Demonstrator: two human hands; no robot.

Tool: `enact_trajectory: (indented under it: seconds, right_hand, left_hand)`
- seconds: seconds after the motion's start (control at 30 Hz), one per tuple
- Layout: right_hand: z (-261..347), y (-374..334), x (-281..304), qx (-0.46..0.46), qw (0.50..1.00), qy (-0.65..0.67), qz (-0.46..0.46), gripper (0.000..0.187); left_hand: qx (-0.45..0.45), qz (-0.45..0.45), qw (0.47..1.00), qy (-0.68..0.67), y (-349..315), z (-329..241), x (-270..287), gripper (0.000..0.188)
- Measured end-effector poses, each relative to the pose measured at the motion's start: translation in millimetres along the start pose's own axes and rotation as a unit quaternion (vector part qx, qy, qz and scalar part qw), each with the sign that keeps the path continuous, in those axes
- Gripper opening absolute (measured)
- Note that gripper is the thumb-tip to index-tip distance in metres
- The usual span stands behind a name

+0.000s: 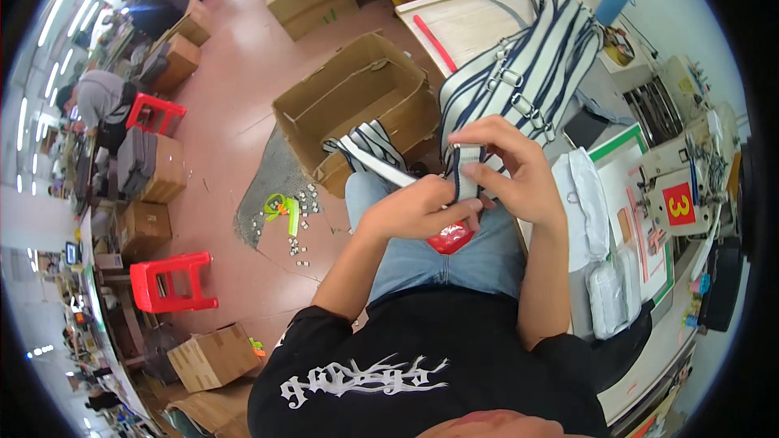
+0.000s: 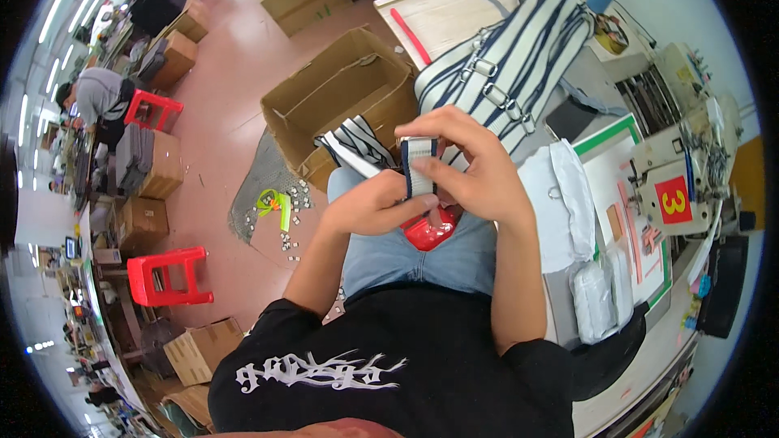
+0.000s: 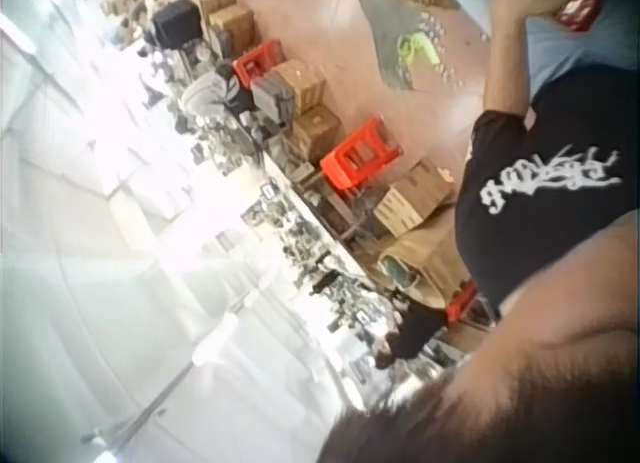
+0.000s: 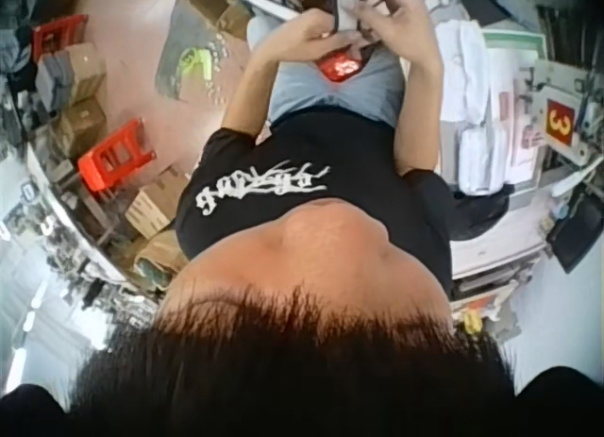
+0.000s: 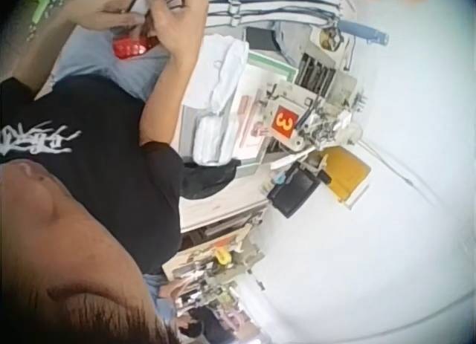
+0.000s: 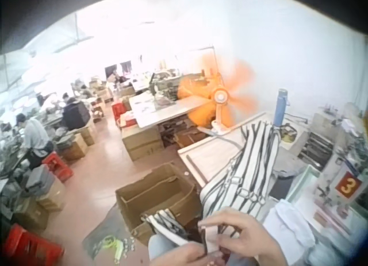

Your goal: The person is inspecting and assembling striped bag straps by checking metal buckles and folding the straps.

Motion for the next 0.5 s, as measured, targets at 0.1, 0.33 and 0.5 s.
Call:
enact_trajectory:
  seconds: [0.1, 0.33, 0.5]
  right_hand:
    - [-31.3, 4.3, -26.3, -0.058, 0.96, 0.222, -0.158, 0.043]
    - [-61.2, -7.4, -101.4, -0.047, 0.915, 0.362, -0.174, 0.043]
    - [-56.6, 18.0, -104.2, -0.026, 0.963, 0.149, -0.222, 0.029]
  left_hand:
    - [0.015, -0.056, 0.991, -0.12, -0.5, -27.5, 10.9, 0.041]
    - [0.061, -0.25, 0.946, -0.195, -3.1, -10.3, 49.5, 0.042]
    - [0.045, -0.284, 0.957, 0.035, -16.4, -37.2, 81.2, 0.038]
Point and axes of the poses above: each hand's wrist, its own y-axis towards the middle knuckle, its own x-axis out of the back of the hand, z = x × y, the point moved 1 cm from there along y, towards the middle knuckle, and after that the axes turned 14 degrees about y, right-handed, at the moved point
